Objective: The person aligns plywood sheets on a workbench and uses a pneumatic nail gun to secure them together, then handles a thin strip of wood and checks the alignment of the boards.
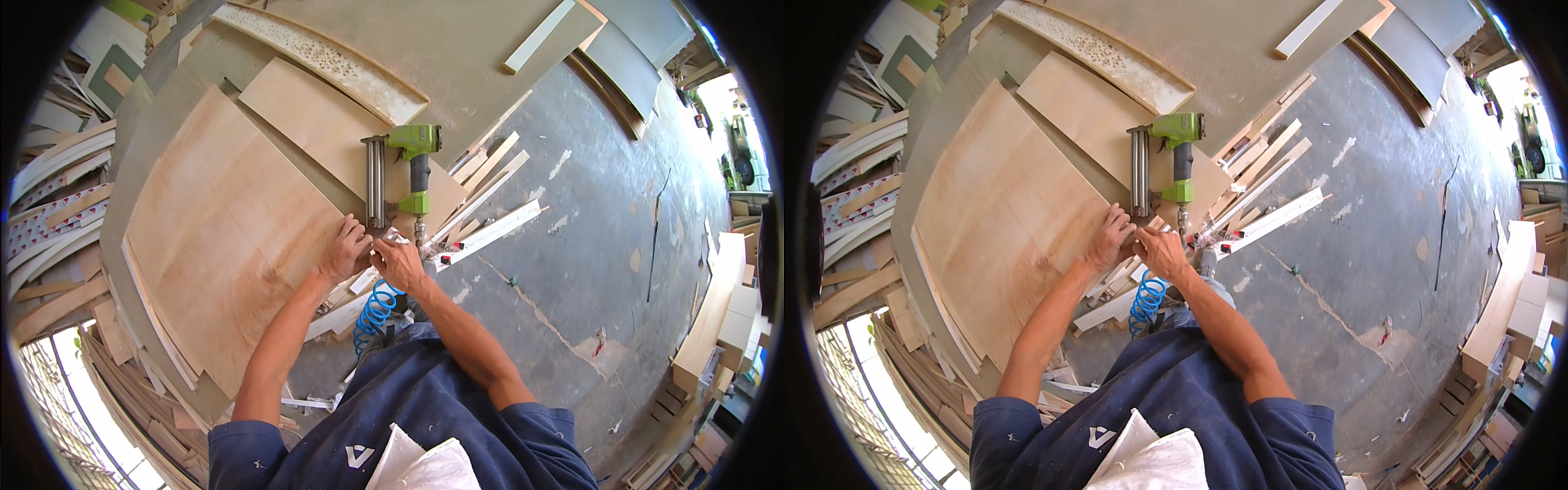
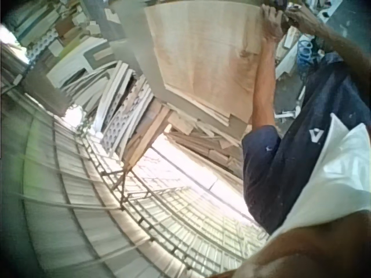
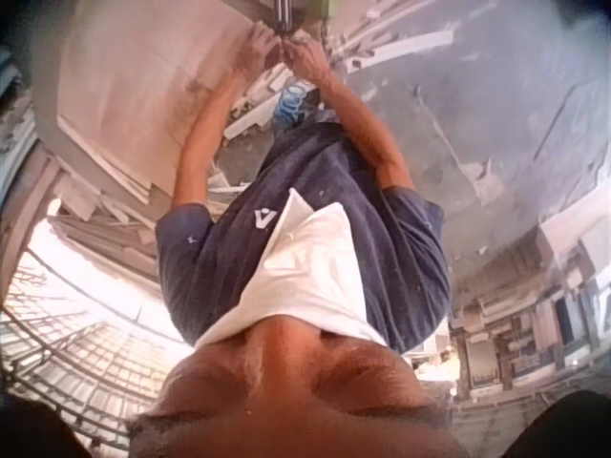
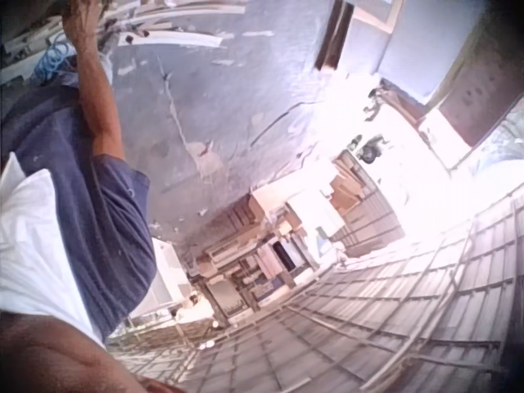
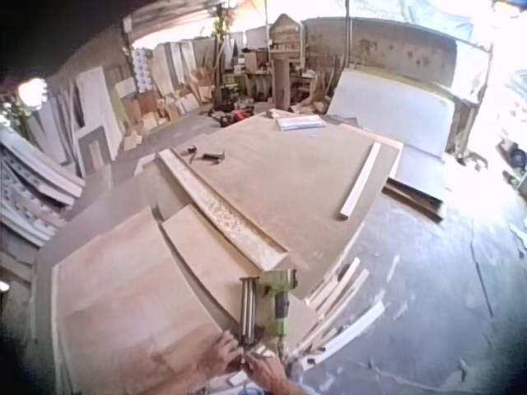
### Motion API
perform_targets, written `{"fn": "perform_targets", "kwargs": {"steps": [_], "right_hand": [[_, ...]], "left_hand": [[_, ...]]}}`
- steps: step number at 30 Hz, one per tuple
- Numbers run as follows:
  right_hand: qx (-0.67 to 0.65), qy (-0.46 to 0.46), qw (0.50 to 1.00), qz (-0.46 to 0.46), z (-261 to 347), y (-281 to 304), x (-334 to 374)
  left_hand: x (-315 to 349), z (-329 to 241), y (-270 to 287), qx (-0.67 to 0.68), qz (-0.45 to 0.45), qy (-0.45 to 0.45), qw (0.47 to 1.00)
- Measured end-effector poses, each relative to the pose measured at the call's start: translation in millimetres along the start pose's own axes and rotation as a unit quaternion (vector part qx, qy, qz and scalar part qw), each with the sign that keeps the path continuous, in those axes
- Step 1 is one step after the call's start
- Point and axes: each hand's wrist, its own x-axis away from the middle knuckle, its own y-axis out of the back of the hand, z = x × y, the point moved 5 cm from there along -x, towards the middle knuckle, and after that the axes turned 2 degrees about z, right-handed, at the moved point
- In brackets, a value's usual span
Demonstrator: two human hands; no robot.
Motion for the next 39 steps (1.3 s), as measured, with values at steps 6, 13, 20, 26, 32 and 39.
{"fn": "perform_targets", "kwargs": {"steps": [6, 13, 20, 26, 32, 39], "right_hand": [[0.001, -0.006, 1.0, 0.018, -1.1, 27.9, 29.7], [0.05, -0.179, 0.963, -0.196, -36.5, 90.7, -9.6], [0.077, -0.347, 0.931, -0.08, -62.5, 85.4, -65.0], [0.038, -0.426, 0.9, -0.079, -76.0, 84.2, -73.7], [-0.381, -0.339, 0.849, -0.139, -79.5, 90.0, -39.4], [-0.417, -0.291, 0.86, -0.034, -26.9, 139.8, 14.3]], "left_hand": [[7.2, 1.2, -5.1, 0.04, -0.023, 0.035, 0.998], [10.9, 2.1, -8.3, 0.042, -0.03, 0.062, 0.997], [10.8, -1.3, -9.0, 0.023, -0.024, 0.043, 0.999], [11.0, 2.3, -5.6, 0.042, -0.044, 0.044, 0.997], [5.7, 1.6, 10.0, 0.078, -0.109, 0.072, 0.988], [14.8, 14.6, 1.8, 0.102, -0.063, 0.089, 0.989]]}}
